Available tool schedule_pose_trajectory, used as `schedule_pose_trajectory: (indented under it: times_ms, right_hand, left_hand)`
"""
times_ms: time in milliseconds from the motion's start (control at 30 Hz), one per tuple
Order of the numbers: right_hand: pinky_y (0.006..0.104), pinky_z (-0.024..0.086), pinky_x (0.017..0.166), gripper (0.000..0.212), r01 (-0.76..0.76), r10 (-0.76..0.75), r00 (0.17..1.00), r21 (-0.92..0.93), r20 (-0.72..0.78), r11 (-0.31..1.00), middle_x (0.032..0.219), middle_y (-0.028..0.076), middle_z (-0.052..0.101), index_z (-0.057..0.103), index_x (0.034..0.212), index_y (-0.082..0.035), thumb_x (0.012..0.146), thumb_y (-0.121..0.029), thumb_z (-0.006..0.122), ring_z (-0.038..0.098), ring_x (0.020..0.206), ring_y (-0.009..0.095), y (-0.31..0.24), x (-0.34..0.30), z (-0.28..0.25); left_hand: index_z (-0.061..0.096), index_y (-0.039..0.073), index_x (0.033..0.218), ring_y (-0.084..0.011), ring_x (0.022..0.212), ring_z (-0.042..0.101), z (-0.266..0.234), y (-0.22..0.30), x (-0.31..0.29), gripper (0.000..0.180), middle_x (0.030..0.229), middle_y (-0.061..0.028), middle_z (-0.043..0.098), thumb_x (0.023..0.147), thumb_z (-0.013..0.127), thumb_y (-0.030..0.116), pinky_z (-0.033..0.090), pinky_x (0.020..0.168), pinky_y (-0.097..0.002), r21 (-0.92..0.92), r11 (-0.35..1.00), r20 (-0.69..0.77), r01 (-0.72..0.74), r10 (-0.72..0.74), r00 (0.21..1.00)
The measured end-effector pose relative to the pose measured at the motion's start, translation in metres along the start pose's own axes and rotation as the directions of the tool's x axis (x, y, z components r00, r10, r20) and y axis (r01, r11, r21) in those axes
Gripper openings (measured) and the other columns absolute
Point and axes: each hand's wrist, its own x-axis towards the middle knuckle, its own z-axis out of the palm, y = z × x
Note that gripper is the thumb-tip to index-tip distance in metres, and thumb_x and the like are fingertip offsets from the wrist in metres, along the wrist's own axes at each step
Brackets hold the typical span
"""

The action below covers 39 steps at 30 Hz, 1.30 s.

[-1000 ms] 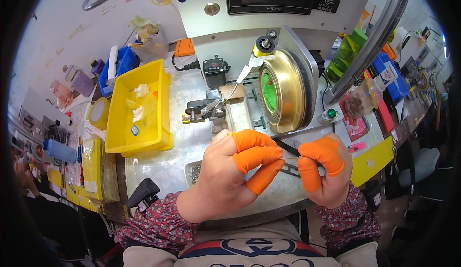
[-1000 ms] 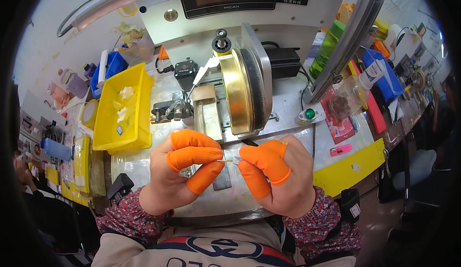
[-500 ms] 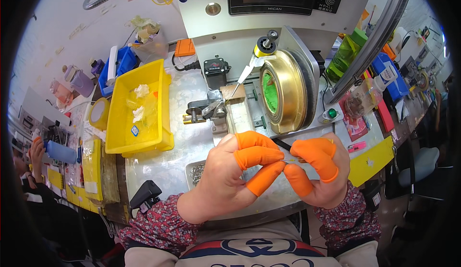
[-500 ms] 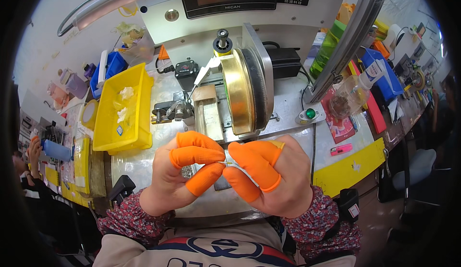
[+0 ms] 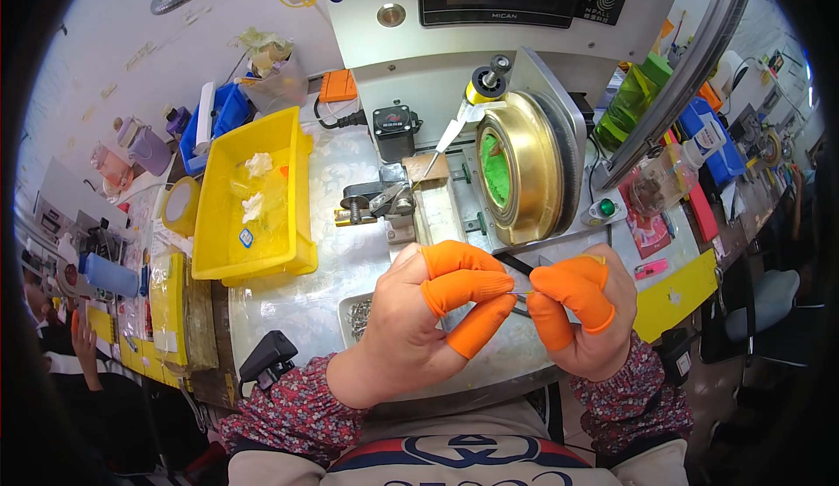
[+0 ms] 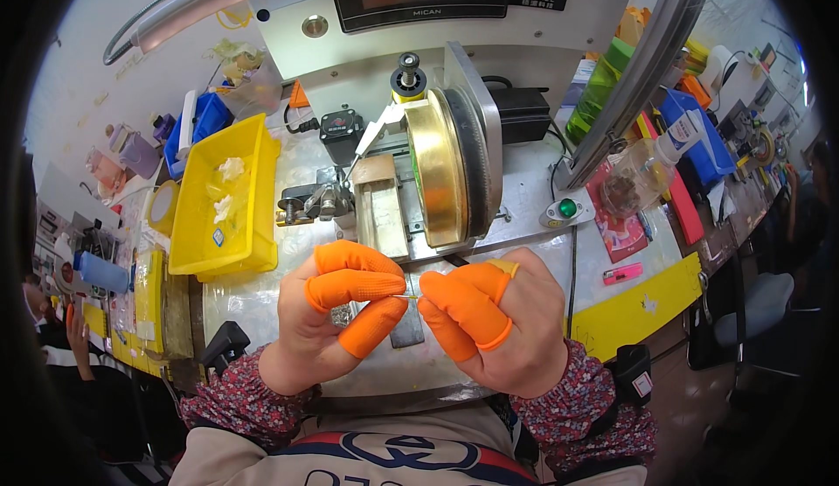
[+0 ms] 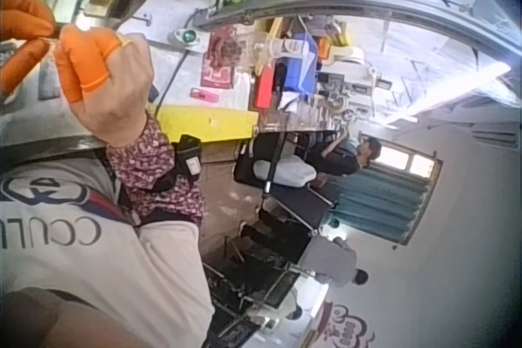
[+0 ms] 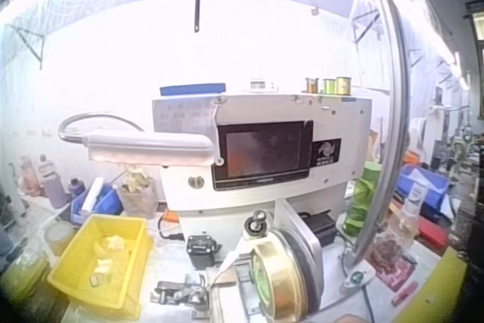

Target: Manually assemble and glue small electronic or mechanical components using tools and a rotary machine.

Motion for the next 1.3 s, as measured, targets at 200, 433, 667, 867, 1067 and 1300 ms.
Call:
schedule_pose_trajectory:
  times_ms: [200,433,667,867,1067,1300]
  right_hand:
    - [0.0302,0.038,0.052,0.022,0.002,-0.002,1.0,0.012,-0.002,1.0,0.075,0.003,0.055,0.061,0.089,-0.007,0.068,-0.01,0.067,0.05,0.059,0.02,0.002,0.003,0.005]
    - [0.0297,0.036,0.051,0.024,0.056,-0.06,0.997,-0.094,-0.038,0.994,0.073,0.002,0.056,0.063,0.087,-0.007,0.064,-0.009,0.069,0.05,0.056,0.019,0.004,0.029,0.009]
    - [0.0298,0.033,0.05,0.027,0.113,-0.124,0.992,-0.203,-0.039,0.973,0.074,0.001,0.055,0.063,0.087,-0.008,0.061,-0.009,0.07,0.049,0.055,0.018,0.009,0.066,0.014]
    - [0.0297,0.03,0.047,0.027,0.147,-0.157,0.987,-0.27,-0.017,0.951,0.074,0.0,0.053,0.064,0.086,-0.01,0.061,-0.009,0.07,0.046,0.053,0.016,0.016,0.078,0.025]
    - [0.0283,0.028,0.046,0.026,0.162,-0.179,0.984,-0.325,-0.023,0.932,0.073,-0.002,0.053,0.064,0.084,-0.011,0.059,-0.011,0.071,0.045,0.051,0.014,0.019,0.08,0.026]
    - [0.0279,0.027,0.046,0.028,0.17,-0.185,0.983,-0.326,-0.013,0.93,0.072,-0.004,0.054,0.065,0.085,-0.011,0.058,-0.012,0.07,0.047,0.051,0.012,0.021,0.081,0.03]
  left_hand:
    - [0.06,0.004,0.083,-0.0186,0.073,0.058,-0.001,-0.003,-0.001,0.017,0.082,-0.0093,0.059,0.067,0.066,-0.001,0.045,0.065,-0.0267,-0.006,0.999,-0.025,0.036,-0.036,0.999]
    - [0.06,0.004,0.083,-0.0178,0.073,0.057,-0.014,-0.015,0.007,0.019,0.082,-0.0096,0.059,0.067,0.065,-0.003,0.045,0.065,-0.0256,0.136,0.991,-0.155,-0.017,0.038,0.987]
    - [0.061,0.008,0.081,-0.0184,0.07,0.054,-0.029,-0.03,0.026,0.019,0.083,-0.0044,0.061,0.063,0.069,0.006,0.039,0.065,-0.028,0.166,0.986,-0.289,0.006,0.043,0.956]
    - [0.061,0.007,0.078,-0.019,0.069,0.055,-0.036,-0.04,0.036,0.016,0.08,-0.005,0.061,0.063,0.068,0.006,0.039,0.064,-0.0279,0.151,0.987,-0.336,0.053,0.0,0.942]
    - [0.061,0.007,0.077,-0.0186,0.069,0.056,-0.034,-0.048,0.042,0.015,0.078,-0.0047,0.061,0.063,0.068,0.006,0.039,0.063,-0.0273,0.142,0.989,-0.336,0.034,0.016,0.942]
    - [0.06,0.003,0.08,-0.0171,0.07,0.055,-0.038,-0.052,0.043,0.014,0.08,-0.0086,0.059,0.067,0.065,-0.001,0.043,0.061,-0.0246,0.182,0.983,-0.287,-0.016,0.069,0.955]
